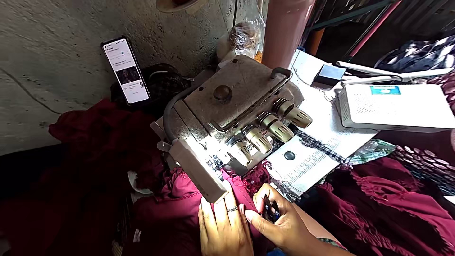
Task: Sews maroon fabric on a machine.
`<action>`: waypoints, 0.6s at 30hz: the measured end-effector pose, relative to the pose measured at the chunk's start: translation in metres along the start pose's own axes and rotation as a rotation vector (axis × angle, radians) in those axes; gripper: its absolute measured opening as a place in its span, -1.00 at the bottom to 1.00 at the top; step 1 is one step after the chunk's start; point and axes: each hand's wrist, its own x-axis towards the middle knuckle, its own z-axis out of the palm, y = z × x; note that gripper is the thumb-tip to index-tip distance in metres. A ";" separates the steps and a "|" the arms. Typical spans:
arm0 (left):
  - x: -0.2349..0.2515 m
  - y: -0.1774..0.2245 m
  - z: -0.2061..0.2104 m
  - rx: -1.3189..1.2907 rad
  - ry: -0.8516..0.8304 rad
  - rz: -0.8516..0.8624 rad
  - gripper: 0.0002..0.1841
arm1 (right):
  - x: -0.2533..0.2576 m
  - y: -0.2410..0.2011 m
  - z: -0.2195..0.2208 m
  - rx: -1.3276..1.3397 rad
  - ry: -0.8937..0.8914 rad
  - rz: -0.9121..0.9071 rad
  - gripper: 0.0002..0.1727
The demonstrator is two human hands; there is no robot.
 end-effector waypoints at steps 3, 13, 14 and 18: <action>-0.001 0.000 0.001 0.005 -0.017 0.002 -0.54 | 0.001 0.001 0.000 -0.001 -0.008 0.003 -0.75; 0.007 -0.006 0.004 -0.046 -0.015 -0.015 -0.57 | 0.008 0.001 0.002 -0.014 -0.011 -0.016 -0.76; 0.009 -0.006 0.006 -0.069 0.007 -0.027 -0.59 | 0.011 0.001 0.003 -0.018 -0.010 -0.017 -0.76; 0.012 -0.029 0.004 -0.370 0.056 -0.092 -0.55 | 0.022 -0.004 0.008 -0.039 -0.022 0.024 -0.74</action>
